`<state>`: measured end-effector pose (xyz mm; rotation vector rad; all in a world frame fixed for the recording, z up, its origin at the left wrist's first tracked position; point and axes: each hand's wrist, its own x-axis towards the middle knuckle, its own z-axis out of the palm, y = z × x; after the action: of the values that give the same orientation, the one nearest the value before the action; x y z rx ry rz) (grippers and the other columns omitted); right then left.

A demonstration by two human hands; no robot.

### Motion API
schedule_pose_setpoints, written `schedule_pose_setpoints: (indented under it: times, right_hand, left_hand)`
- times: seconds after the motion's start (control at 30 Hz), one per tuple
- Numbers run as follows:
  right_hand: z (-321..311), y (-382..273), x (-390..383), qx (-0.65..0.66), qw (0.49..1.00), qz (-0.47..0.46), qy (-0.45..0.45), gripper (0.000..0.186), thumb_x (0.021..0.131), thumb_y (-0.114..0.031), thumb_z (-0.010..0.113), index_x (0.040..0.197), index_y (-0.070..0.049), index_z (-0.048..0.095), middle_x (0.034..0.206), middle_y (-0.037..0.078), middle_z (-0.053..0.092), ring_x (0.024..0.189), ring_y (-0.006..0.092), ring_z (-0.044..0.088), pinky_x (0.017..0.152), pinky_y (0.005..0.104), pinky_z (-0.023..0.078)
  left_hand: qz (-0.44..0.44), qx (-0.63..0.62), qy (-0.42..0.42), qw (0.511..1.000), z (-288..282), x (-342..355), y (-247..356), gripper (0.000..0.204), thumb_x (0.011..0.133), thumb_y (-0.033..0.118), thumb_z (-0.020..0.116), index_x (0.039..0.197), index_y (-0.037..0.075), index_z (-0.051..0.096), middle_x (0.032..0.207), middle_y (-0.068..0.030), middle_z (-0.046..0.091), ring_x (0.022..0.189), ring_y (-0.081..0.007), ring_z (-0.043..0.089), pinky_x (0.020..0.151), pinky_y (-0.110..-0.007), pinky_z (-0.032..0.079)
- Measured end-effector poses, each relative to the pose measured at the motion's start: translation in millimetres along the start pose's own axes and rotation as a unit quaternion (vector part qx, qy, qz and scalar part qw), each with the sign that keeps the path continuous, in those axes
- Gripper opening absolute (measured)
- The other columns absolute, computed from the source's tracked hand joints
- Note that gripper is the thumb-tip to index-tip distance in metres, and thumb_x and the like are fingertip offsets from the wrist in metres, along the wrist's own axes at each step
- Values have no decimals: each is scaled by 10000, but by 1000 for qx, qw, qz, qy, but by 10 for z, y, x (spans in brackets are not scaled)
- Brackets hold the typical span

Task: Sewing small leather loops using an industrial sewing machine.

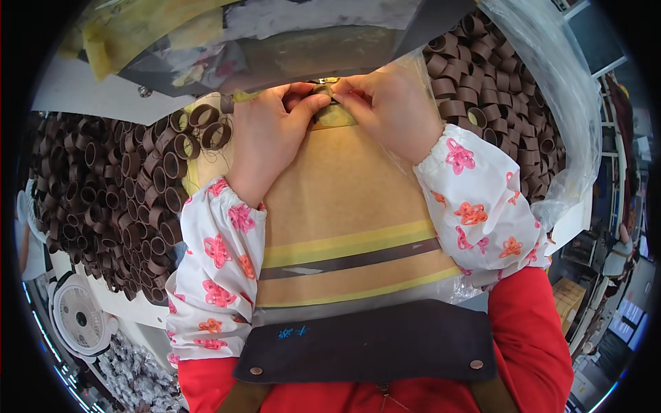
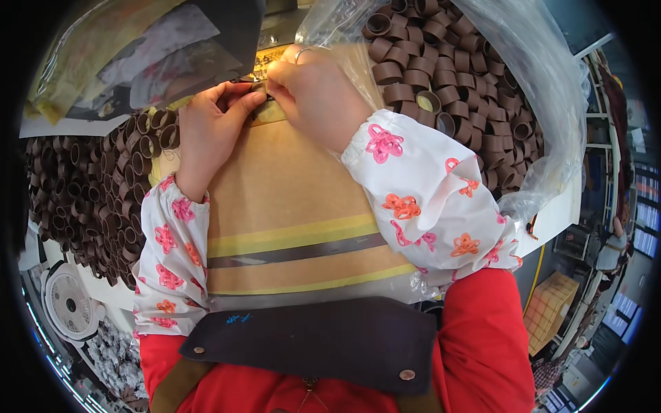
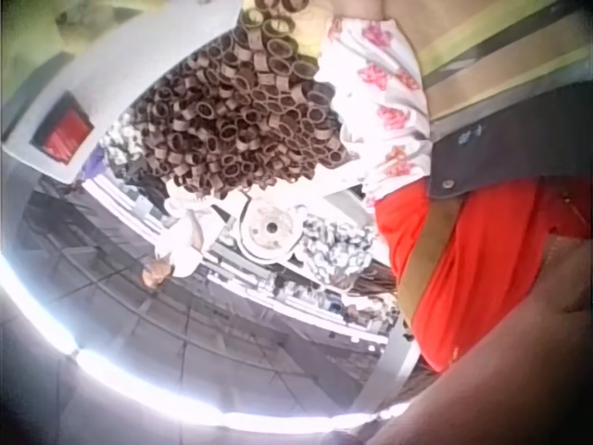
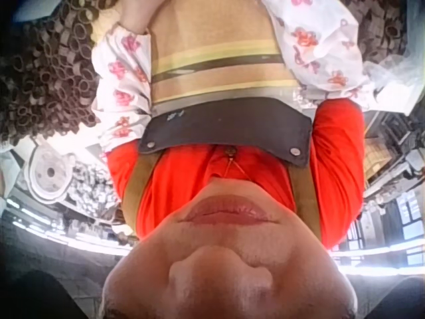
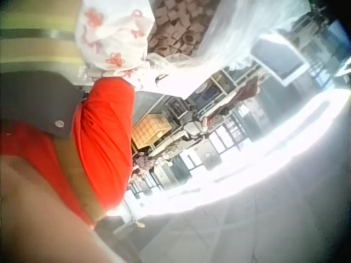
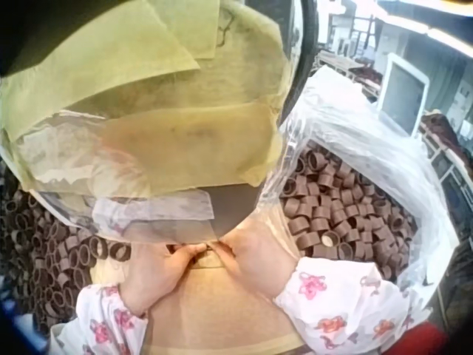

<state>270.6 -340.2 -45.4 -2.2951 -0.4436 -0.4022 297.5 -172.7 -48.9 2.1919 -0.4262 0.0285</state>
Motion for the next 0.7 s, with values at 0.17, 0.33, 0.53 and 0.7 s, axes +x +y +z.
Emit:
schedule_pose_setpoints:
  times: [0.17, 0.33, 0.53, 0.7]
  right_hand:
    - [-17, -11, 6, -24, 1000, 0, 2, 124, 755, -104, 618, 773, 18, 634, 508, 132, 509, 424, 204, 470, 440, 297, 356]
    - [6, 14, -13, -67, 997, -20, 38, 122, 738, -125, 632, 758, -5, 630, 505, 109, 499, 453, 219, 487, 461, 327, 370]
    - [-28, -26, 18, -104, 995, 11, 4, 119, 726, -143, 625, 718, -28, 593, 573, 94, 513, 540, 254, 512, 508, 358, 398]
    - [28, -6, 22, -75, 997, 3, 10, 136, 727, -156, 637, 719, -24, 605, 510, 104, 505, 484, 243, 517, 475, 329, 389]
  left_hand:
    - [-8, 13, -10, 1000, -25, 7, 4, 294, 724, 268, 687, 835, -3, 660, 588, -60, 593, 505, -152, 554, 497, -275, 419]
    - [5, 27, -21, 999, -43, 29, 3, 294, 738, 277, 684, 838, 3, 646, 572, -31, 562, 501, -124, 514, 487, -263, 401]
    - [43, 30, -14, 999, -7, 34, -73, 261, 758, 249, 677, 821, 1, 623, 560, 6, 527, 516, -41, 437, 479, -225, 363]
    - [5, 33, -36, 999, -55, 26, -107, 246, 759, 228, 669, 821, -5, 620, 570, 7, 524, 524, -41, 436, 485, -222, 362]
